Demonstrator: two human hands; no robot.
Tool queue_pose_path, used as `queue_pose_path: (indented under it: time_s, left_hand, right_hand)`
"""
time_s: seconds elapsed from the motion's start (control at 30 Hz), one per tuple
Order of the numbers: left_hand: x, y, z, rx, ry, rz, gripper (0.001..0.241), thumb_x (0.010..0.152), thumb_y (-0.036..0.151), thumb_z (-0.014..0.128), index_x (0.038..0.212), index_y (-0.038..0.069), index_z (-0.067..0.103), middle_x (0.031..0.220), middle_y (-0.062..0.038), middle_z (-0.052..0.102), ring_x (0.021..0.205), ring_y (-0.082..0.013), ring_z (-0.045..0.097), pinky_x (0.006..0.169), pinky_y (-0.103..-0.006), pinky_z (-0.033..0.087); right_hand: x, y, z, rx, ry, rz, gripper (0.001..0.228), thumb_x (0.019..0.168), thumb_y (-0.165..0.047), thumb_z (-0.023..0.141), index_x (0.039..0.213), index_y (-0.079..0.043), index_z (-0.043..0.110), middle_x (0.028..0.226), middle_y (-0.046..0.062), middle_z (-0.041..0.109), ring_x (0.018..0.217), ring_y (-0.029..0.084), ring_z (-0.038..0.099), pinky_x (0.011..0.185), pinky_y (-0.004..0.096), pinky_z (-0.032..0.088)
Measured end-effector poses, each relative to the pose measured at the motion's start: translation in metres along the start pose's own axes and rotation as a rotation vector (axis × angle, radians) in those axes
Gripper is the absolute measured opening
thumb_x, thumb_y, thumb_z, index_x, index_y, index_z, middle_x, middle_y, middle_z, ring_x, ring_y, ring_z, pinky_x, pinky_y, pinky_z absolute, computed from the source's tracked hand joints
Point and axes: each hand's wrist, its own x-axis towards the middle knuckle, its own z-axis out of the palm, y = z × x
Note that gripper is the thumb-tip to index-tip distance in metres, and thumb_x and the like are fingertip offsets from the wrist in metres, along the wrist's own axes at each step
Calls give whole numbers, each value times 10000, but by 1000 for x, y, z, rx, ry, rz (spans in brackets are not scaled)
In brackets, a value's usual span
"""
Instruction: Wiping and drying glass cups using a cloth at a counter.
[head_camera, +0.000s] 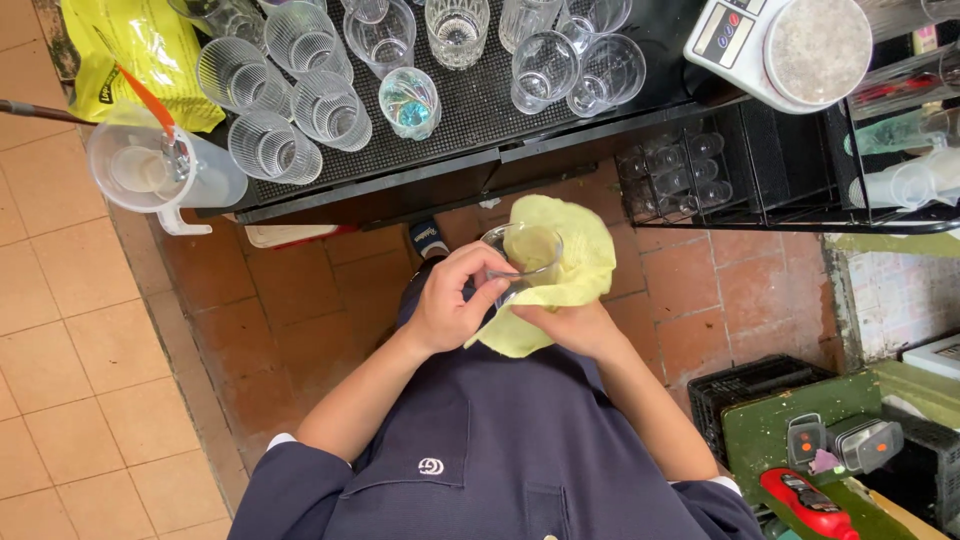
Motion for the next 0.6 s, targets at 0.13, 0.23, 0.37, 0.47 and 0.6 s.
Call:
queue_pose_path:
  time_s: [0.13, 0.23, 0.37, 0.47, 0.6]
  left_hand:
    - [-6, 11, 4, 5, -43, 31, 101, 931, 33, 679, 1030, 31, 694, 937, -27, 625, 697, -107, 505, 705, -252, 445]
    - [-7, 16, 4, -92, -125, 17, 107, 935, 38, 660, 1036, 33, 694, 955, -20, 603, 695, -106, 454, 690, -247, 407]
    - [-12, 14, 1, -405, -250, 5, 88, 1013, 67, 616, 1078, 31, 663, 1039, -15, 576, 811, -98, 478, 731, -240, 406]
    - [-18, 11, 0, -428, -251, 28, 73, 1031, 72, 618, 1073, 31, 662, 1047, -19, 579, 823, -82, 489, 727, -229, 403]
    - [-25, 17, -2, -296, -205, 60, 72, 1001, 51, 647, 1061, 36, 685, 1034, -27, 604, 779, -71, 487, 702, -221, 409]
  right_hand:
    - [-12, 22, 4, 117, -25, -13, 601, 837, -176, 803, 1372, -15, 581, 1323, 94, 653, 1208, 204, 636, 1022, 360, 532]
    - [-19, 32, 7, 312, -43, -72, 588, 888, -223, 767, 1401, -20, 564, 1366, 86, 633, 1237, 200, 622, 1051, 355, 525]
    - [-29, 57, 6, 817, 1, 257, 527, 924, -240, 707, 1389, -34, 571, 1332, 107, 634, 1166, 225, 633, 975, 372, 543]
    - [-30, 49, 3, 547, 124, 101, 506, 933, -292, 685, 1354, -35, 572, 1281, 114, 629, 1129, 243, 626, 947, 382, 536]
    - [-32, 33, 7, -453, 374, -500, 512, 960, -416, 651, 1289, -34, 562, 1207, 107, 604, 1114, 258, 596, 946, 387, 507]
